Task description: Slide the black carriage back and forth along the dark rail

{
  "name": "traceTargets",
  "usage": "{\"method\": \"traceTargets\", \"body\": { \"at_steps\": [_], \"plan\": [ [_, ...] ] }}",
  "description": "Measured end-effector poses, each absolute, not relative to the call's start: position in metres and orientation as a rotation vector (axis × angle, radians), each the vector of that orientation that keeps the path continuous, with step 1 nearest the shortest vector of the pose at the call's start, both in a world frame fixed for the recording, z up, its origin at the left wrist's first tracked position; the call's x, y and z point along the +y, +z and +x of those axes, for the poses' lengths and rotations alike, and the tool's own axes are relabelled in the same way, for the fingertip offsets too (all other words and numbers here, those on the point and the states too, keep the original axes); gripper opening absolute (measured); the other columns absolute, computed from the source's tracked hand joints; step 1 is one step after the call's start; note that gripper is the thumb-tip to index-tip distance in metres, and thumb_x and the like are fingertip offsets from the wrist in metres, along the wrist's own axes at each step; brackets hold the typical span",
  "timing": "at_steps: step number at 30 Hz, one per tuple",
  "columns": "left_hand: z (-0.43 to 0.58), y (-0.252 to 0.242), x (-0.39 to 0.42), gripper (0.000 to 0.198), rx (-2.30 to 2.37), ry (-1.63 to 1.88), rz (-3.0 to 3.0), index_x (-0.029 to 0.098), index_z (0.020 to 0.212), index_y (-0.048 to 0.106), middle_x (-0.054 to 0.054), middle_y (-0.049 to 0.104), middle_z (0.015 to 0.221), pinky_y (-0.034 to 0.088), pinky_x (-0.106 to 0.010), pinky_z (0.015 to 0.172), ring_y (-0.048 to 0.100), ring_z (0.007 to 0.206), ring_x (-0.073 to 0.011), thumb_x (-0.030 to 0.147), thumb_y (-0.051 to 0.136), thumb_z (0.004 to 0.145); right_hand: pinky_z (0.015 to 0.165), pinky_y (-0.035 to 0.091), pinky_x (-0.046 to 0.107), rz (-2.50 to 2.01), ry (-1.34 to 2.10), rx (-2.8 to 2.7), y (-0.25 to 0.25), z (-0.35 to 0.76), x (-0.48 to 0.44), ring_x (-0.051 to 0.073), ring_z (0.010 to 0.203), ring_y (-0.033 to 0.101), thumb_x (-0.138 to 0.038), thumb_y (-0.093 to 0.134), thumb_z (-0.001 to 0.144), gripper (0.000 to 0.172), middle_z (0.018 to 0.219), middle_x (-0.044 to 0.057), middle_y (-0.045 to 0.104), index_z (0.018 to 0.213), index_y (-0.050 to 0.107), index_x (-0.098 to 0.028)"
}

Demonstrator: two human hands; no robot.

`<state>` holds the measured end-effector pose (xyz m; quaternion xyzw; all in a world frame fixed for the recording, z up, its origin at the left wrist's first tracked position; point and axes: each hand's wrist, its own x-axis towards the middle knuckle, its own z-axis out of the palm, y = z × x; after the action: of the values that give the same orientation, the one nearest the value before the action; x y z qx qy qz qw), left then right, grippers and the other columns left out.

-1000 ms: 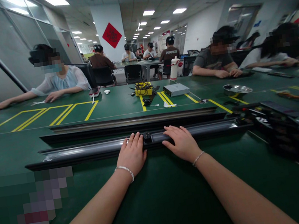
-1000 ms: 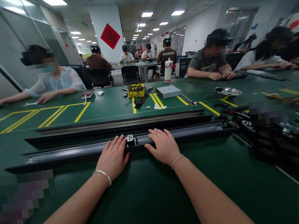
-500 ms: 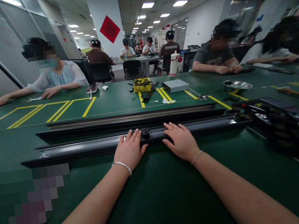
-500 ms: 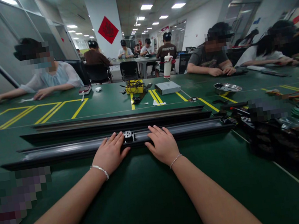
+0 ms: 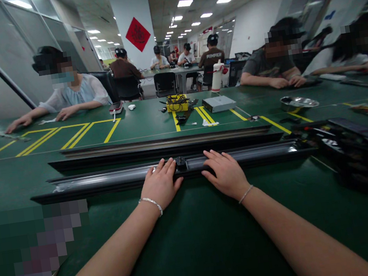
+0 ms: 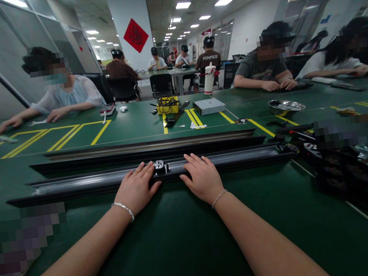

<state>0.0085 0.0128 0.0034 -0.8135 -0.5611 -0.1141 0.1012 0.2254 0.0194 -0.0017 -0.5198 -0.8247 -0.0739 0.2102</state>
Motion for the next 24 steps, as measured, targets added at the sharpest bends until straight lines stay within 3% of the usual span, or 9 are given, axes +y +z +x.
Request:
{"method": "traceTargets", "body": {
  "at_steps": [24],
  "plan": [
    [0.0088,0.0045,0.0115,0.052,-1.679,-0.346,-2.422,0.022,0.129,0.038,-0.004,0.041,0.136,0.033,-0.041,0.095,0.028,0.128,-0.0223,0.044,0.039,0.082,0.099,0.027,0.041,-1.452,-0.228,-2.278,-0.0026,0.225,0.0193,0.021,0.122,0.038,-0.039,0.04,0.084,0.036,0.131,0.006,0.045,0.114,0.051,-0.021]
  ]
}}
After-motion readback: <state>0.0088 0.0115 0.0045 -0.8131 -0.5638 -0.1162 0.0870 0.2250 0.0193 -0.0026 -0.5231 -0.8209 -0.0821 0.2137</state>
